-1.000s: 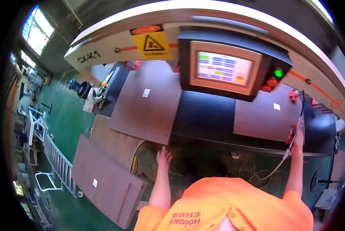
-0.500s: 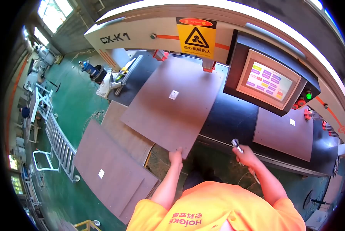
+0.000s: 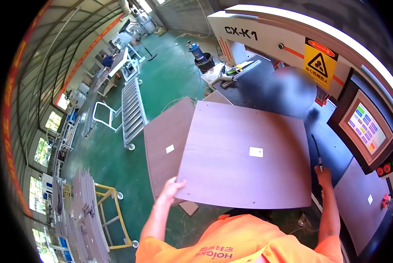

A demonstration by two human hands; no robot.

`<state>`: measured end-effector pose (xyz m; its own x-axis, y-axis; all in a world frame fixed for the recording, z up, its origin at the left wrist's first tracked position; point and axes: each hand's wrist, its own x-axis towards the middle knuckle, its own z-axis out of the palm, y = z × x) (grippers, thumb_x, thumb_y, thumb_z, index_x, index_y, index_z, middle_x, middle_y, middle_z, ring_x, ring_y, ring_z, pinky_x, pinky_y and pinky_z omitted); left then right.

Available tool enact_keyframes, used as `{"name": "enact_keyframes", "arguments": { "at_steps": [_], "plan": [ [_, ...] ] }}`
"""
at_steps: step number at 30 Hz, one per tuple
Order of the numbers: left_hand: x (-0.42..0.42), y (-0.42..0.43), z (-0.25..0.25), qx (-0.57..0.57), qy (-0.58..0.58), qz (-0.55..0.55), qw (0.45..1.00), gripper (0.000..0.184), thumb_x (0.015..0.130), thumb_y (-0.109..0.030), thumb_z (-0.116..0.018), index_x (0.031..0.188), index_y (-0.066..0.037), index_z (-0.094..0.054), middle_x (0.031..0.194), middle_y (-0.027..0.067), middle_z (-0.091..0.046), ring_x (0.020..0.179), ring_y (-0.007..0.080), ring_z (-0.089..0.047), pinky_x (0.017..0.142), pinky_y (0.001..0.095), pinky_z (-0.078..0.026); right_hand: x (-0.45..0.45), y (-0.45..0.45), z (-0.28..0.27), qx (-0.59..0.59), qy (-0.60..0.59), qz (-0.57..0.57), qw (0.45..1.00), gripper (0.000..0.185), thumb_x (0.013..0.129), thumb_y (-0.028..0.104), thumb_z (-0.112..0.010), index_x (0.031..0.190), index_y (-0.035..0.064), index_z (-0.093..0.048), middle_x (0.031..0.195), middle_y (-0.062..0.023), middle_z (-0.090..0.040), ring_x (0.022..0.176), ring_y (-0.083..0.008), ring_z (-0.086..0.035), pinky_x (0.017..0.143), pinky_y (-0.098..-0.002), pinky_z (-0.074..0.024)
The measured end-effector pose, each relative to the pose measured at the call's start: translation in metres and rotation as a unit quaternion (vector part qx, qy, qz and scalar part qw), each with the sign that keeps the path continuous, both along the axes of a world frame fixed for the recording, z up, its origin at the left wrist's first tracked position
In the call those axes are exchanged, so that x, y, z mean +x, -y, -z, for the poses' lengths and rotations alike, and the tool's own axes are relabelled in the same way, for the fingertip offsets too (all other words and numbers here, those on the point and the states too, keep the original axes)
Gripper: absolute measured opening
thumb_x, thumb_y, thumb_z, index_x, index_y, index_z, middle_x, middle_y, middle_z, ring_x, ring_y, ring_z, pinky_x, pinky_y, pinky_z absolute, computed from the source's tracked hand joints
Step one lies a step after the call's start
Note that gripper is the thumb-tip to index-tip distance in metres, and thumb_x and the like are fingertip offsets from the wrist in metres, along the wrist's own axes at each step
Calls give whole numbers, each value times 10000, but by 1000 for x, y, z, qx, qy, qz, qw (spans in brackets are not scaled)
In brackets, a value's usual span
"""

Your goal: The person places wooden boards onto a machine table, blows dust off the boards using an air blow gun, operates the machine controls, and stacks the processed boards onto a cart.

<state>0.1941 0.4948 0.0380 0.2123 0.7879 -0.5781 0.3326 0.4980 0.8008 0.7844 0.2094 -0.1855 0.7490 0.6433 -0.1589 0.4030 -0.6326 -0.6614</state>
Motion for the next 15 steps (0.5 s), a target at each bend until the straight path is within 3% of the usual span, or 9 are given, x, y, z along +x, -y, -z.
{"name": "enact_keyframes", "arguments": {
  "at_steps": [1,2,3,5,8,11,14,15],
  "plan": [
    [-15,-15,-4,-17,25,-8,1000,405,844,-119,-674,1196,48,-563,1082,138,-658,958,234,-651,871,371,-513,-20,-6,-8,3,-198,96,975,371,874,396,-660,770,43,-608,621,-75,-569,521,-158,-541,444,-363,-397],
    [-24,-34,-7,-38,51,-6,998,386,836,-116,-681,1171,52,-591,1050,132,-672,943,222,-655,860,361,-513,-35,-8,-8,32,-314,105,943,342,868,398,-670,793,67,-630,660,-26,-596,520,-133,-529,416,-335,-366],
    [-31,-52,-7,-35,44,10,998,396,831,-115,-682,1175,58,-590,1051,138,-674,937,224,-659,858,360,-514,-58,-14,-28,43,-329,67,941,326,870,368,-677,832,45,-651,704,-18,-620,550,-130,-542,464,-319,-399],
    [-35,-89,-5,-21,44,45,998,404,833,-113,-664,1186,69,-587,1068,148,-672,930,227,-664,861,357,-513,-76,-15,-10,137,-399,134,897,308,881,327,-670,873,19,-666,741,-29,-640,586,-125,-555,528,-298,-425],
    [-30,-145,6,-10,121,53,991,418,844,-91,-577,1227,73,-549,1071,145,-660,889,230,-667,779,358,-541,-95,-21,-23,175,-413,167,878,290,891,297,-661,858,8,-664,742,-36,-640,613,-126,-562,577,-281,-430],
    [-6,-208,16,-15,189,66,980,474,813,-92,-552,1262,52,-507,997,121,-651,803,207,-650,668,328,-558,-119,-24,-44,186,-390,247,868,289,898,292,-654,823,13,-654,697,-28,-621,562,-122,-541,525,-275,-408],
    [43,-268,57,37,193,-10,980,444,807,-124,-580,1222,26,-535,976,100,-645,793,197,-643,665,310,-553,-143,-16,-58,154,-386,286,863,280,925,276,-619,870,4,-655,758,-47,-653,648,-147,-604,621,-305,-476],
    [60,-287,69,16,224,-2,975,371,808,-128,-595,1153,4,-565,974,87,-633,804,215,-643,699,322,-546,-154,-19,-69,159,-368,305,864,288,931,291,-611,828,24,-644,682,-41,-625,549,-147,-572,529,-300,-448]
  ]
}}
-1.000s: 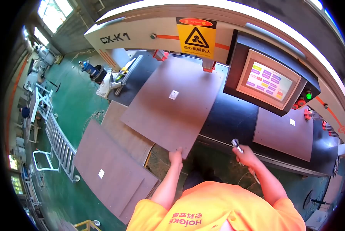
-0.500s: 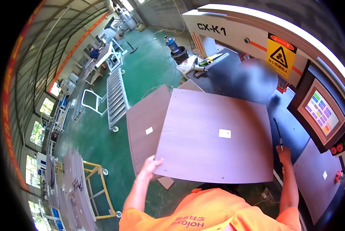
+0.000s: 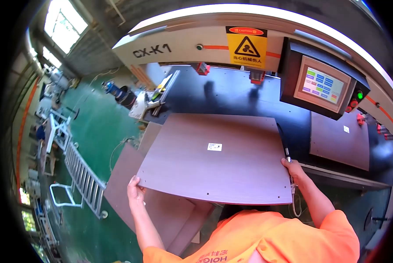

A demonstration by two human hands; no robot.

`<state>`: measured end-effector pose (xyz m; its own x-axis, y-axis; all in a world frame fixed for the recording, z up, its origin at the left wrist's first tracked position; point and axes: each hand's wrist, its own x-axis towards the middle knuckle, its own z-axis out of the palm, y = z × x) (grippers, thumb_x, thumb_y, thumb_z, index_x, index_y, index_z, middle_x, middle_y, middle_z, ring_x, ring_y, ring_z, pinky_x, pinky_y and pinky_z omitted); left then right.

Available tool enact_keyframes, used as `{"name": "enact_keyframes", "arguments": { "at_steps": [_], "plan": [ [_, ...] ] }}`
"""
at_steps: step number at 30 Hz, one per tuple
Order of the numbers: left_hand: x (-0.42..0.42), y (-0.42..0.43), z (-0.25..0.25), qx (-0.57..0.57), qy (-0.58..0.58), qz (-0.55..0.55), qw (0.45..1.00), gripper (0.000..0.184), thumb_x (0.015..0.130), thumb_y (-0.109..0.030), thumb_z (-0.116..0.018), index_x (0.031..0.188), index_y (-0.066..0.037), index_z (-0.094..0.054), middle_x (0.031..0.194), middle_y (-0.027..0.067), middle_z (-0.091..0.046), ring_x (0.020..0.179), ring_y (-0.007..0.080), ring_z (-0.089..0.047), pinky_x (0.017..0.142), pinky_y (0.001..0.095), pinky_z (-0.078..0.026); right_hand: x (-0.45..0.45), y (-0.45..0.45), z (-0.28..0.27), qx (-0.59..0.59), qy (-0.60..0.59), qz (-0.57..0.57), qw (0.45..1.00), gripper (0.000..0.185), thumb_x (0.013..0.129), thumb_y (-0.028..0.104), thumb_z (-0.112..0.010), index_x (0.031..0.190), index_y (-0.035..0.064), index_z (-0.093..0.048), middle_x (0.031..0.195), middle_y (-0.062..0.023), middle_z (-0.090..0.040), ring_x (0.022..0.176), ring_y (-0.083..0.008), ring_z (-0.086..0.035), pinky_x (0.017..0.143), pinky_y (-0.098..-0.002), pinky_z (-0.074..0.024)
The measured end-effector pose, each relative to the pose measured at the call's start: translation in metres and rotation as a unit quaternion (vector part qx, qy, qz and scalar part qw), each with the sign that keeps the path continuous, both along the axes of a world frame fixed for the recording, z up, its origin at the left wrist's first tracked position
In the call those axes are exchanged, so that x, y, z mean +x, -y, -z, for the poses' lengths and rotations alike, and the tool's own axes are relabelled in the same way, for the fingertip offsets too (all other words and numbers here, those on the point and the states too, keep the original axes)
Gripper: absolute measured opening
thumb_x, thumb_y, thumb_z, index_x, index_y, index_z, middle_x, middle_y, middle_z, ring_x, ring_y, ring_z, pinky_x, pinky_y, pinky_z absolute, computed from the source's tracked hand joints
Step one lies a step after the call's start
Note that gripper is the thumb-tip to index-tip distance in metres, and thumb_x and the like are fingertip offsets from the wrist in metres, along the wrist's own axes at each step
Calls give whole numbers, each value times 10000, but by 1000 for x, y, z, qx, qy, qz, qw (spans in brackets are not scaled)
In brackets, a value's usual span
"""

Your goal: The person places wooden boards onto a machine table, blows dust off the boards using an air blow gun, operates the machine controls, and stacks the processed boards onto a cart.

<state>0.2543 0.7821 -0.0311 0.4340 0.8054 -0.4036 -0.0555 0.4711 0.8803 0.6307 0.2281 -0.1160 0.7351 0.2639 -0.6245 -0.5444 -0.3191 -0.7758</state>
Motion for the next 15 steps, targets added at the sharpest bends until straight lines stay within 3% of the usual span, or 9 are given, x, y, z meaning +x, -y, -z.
{"name": "enact_keyframes", "arguments": {
  "at_steps": [3,6,7,8,9,10,12,15],
  "plan": [
    [82,-18,16,-67,-1,-69,995,291,812,-116,-596,1087,-23,-588,967,91,-632,815,238,-642,745,345,-535,-26,-5,-23,-15,-21,38,999,332,934,310,-597,714,61,-598,535,-15,-520,406,-134,-463,398,-287,-337],
    [152,-16,66,-69,1,4,998,221,788,-79,-625,1004,-33,-621,927,98,-641,823,212,-629,759,347,-518,-48,-9,-8,-47,-31,81,995,366,947,326,-572,693,63,-574,518,-38,-520,373,-158,-461,356,-295,-334],
    [176,15,78,-45,-1,51,998,206,779,-68,-637,981,-32,-629,913,95,-642,826,197,-623,749,341,-514,-56,-12,-5,-57,-37,91,994,370,950,328,-568,694,60,-572,522,-42,-525,372,-161,-464,351,-296,-337],
    [190,62,74,-50,-81,135,986,272,808,-18,-611,1079,-4,-590,1055,68,-628,971,203,-611,841,363,-516,-66,-23,-12,-57,-51,105,991,373,954,329,-559,702,55,-566,521,-52,-529,368,-168,-473,337,-302,-349],
    [198,127,49,-82,-70,167,980,341,783,7,-641,1118,-15,-583,1070,65,-628,971,204,-608,851,351,-507,-77,-30,-7,-50,-60,113,990,379,957,330,-554,711,42,-565,539,-64,-537,378,-173,-483,342,-300,-361],
    [193,174,61,-23,-90,207,974,404,771,27,-666,1161,-23,-570,1092,61,-628,975,205,-603,855,355,-497,-90,-38,-4,-37,-70,125,989,383,957,331,-553,715,35,-561,553,-70,-546,389,-172,-493,347,-298,-369],
    [168,256,73,-29,-82,211,974,389,806,11,-667,1176,16,-551,1118,83,-627,986,204,-601,872,368,-482,-106,-57,-4,-18,-86,123,988,380,957,327,-551,735,19,-562,584,-80,-569,419,-169,-515,363,-294,-383],
    [150,254,72,-103,-111,209,966,344,852,-7,-633,1181,38,-543,1099,118,-638,979,206,-615,876,345,-482,-118,-60,-16,-37,-111,-15,993,342,946,318,-566,811,6,-600,614,-83,-605,457,-145,-526,408,-274,-409]
  ]
}}
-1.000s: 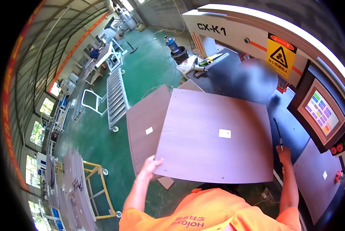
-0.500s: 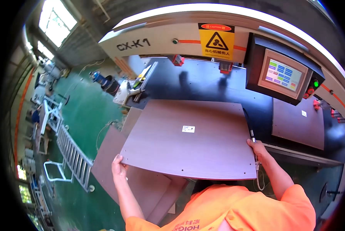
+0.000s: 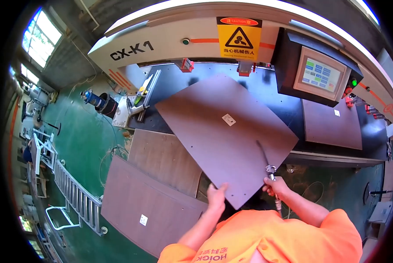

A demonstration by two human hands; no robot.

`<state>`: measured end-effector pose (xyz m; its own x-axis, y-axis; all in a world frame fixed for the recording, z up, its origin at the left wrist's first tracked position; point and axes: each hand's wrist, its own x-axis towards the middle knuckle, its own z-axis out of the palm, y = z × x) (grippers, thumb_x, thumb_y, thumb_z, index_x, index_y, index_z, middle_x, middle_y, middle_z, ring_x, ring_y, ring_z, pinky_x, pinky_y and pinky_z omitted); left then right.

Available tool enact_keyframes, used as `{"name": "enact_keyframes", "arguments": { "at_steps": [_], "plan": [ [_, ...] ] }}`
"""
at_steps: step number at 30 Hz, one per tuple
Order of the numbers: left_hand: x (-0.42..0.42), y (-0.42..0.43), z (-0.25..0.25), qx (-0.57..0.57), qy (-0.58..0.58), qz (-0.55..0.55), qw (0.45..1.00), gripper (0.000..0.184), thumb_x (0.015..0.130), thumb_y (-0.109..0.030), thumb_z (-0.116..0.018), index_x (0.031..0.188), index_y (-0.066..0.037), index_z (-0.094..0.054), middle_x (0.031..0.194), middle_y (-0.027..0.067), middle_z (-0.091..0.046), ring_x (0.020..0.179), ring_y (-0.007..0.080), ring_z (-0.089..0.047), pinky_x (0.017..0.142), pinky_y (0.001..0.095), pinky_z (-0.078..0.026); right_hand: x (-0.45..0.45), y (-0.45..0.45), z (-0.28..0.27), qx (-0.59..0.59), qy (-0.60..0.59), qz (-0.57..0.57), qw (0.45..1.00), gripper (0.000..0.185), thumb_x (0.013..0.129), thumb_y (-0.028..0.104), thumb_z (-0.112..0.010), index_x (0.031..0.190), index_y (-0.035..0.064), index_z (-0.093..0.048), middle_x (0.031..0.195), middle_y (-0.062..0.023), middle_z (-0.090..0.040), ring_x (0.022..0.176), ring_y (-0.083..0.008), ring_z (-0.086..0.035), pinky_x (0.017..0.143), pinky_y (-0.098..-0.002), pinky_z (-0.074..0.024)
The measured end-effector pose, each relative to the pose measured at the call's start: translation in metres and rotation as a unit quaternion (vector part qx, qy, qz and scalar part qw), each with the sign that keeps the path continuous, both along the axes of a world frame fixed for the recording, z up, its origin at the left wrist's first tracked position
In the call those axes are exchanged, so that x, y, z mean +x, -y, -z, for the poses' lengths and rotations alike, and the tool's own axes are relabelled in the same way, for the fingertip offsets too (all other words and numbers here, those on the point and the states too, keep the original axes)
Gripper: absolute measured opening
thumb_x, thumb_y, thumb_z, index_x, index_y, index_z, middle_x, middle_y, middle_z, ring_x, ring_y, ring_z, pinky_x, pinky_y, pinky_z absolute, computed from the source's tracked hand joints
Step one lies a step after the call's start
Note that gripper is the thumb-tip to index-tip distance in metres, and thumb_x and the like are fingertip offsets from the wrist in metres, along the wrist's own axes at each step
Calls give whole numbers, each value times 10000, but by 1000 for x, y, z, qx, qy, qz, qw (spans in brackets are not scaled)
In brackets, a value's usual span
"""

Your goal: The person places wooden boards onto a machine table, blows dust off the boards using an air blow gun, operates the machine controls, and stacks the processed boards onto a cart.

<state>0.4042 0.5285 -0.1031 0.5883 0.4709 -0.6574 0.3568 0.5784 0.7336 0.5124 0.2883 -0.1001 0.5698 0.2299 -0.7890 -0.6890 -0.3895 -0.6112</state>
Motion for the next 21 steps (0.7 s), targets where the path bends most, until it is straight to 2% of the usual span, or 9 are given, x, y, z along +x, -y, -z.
{"name": "enact_keyframes", "arguments": {
  "at_steps": [2,5,7,9,12,16,18,19,21],
  "plan": [
    [-8,-33,3,21,1,30,999,307,894,-23,-575,1191,43,-534,1098,136,-642,980,230,-624,876,372,-497,5,1,-19,1,9,-108,994,335,943,316,-573,829,5,-622,613,-85,-622,446,-140,-521,411,-275,-410],
    [-23,-97,17,-36,-11,18,999,296,935,-98,-557,1197,37,-528,1118,138,-635,1003,240,-619,896,386,-496,34,5,-64,-68,114,-115,984,363,906,373,-601,899,11,-619,575,-63,-603,433,-113,-496,413,-262,-396],
    [-27,-142,20,3,-56,48,997,305,946,-137,-556,1195,37,-528,1124,138,-633,1002,238,-616,893,381,-493,68,28,-69,-87,26,-114,989,322,907,351,-588,856,36,-631,568,-57,-599,416,-118,-488,406,-268,-368],
    [-18,-184,19,50,-102,86,990,341,954,-180,-554,1204,49,-523,1122,147,-635,996,242,-615,894,389,-488,85,41,-56,-163,240,-135,947,278,881,273,-614,790,11,-629,586,-76,-618,544,-160,-633,517,-305,-462],
    [5,-248,33,67,-135,131,980,390,950,-248,-561,1185,63,-551,1094,159,-647,985,247,-615,888,392,-478,103,41,-56,-114,280,-84,950,251,881,258,-620,898,8,-620,632,-48,-601,550,-141,-591,521,-304,-465],
    [54,-289,13,110,-188,180,959,431,920,-310,-587,1157,50,-604,1090,170,-653,967,244,-617,856,383,-471,104,6,-32,24,105,-40,993,221,885,234,-652,951,27,-613,735,-22,-588,515,-109,-511,450,-273,-400],
    [74,-311,24,130,-195,207,950,460,904,-328,-606,1169,47,-602,1079,167,-657,977,237,-614,857,381,-469,106,-4,33,39,176,-28,983,216,876,228,-667,941,27,-618,705,-25,-589,479,-121,-516,416,-274,-392],
    [86,-314,16,155,-204,220,941,498,884,-349,-623,1194,40,-588,1118,176,-642,1012,253,-604,877,390,-464,97,-22,8,43,158,9,986,200,850,221,-669,800,46,-587,618,-28,-556,469,-123,-493,420,-283,-377],
    [103,-317,4,199,-221,243,923,584,845,-392,-658,1242,25,-560,1196,195,-612,1082,283,-585,918,406,-454,94,-38,6,-20,145,-41,988,198,847,212,-670,785,47,-580,615,-36,-563,475,-126,-504,428,-281,-390]
  ]
}}
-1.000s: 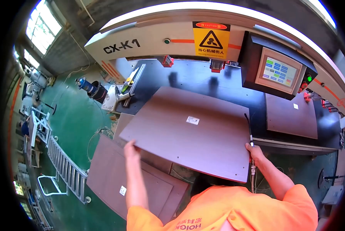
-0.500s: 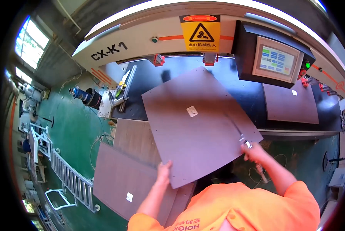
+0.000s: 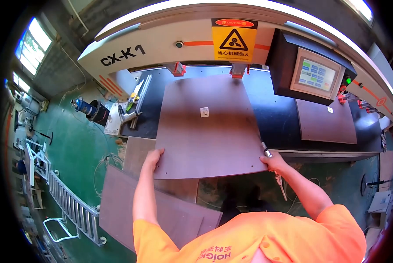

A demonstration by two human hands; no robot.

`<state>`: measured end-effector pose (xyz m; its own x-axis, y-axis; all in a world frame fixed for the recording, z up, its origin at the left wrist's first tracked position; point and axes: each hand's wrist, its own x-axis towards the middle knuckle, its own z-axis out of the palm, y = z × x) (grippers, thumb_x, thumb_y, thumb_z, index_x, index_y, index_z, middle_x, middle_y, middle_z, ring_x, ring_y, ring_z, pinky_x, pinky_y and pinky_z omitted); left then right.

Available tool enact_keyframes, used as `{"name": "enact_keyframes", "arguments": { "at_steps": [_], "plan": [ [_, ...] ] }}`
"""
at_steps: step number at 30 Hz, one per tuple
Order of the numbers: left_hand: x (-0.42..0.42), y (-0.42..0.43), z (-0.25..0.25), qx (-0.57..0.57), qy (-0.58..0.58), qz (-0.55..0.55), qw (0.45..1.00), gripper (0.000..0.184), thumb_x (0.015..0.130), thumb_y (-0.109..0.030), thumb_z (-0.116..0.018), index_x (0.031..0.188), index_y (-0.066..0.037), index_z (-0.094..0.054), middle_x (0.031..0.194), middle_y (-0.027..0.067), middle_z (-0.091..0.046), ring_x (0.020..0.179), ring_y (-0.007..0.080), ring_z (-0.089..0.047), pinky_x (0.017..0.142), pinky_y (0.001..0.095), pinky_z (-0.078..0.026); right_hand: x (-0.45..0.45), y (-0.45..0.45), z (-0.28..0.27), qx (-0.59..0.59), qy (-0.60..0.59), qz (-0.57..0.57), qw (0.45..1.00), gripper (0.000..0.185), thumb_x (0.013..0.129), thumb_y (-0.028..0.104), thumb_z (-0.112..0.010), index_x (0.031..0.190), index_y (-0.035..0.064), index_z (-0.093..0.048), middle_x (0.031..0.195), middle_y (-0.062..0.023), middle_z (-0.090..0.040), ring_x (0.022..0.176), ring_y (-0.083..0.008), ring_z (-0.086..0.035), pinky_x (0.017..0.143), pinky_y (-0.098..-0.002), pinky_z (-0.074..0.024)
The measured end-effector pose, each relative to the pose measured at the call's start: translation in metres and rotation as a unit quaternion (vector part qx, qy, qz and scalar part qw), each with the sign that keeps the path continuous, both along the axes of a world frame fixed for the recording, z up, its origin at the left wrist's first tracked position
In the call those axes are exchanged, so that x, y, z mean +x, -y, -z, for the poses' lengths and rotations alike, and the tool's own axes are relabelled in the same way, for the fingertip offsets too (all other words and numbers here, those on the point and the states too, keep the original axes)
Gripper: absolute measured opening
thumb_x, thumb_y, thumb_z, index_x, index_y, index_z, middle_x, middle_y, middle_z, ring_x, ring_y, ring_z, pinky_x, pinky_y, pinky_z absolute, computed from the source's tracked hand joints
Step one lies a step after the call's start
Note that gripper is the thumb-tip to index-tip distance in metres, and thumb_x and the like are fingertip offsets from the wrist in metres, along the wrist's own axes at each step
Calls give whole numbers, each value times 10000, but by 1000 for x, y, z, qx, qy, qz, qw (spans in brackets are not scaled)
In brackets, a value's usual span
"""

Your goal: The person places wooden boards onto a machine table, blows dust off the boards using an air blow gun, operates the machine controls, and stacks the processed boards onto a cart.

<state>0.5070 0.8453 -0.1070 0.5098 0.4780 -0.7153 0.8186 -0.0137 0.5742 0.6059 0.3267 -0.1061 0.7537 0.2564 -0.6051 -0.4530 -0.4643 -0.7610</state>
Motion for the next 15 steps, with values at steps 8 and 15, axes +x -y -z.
{"name": "enact_keyframes", "arguments": {
  "at_steps": [8,15],
  "plan": [
    [-14,133,4,355,11,607,711,877,682,-438,-769,1438,-189,-400,1573,194,-104,1452,404,-73,1111,639,-167,36,-2,15,-55,-23,82,995,515,907,541,-546,886,29,-602,583,-69,-565,398,-134,-490,366,-274,-375],
    [24,130,23,339,-1,653,678,1016,586,-429,-831,1462,-230,-357,1592,166,-9,1441,456,-54,1051,704,-224,22,-23,14,-65,-35,0,997,556,930,554,-506,885,8,-595,523,-46,-485,367,-138,-446,356,-278,-339]
  ]
}}
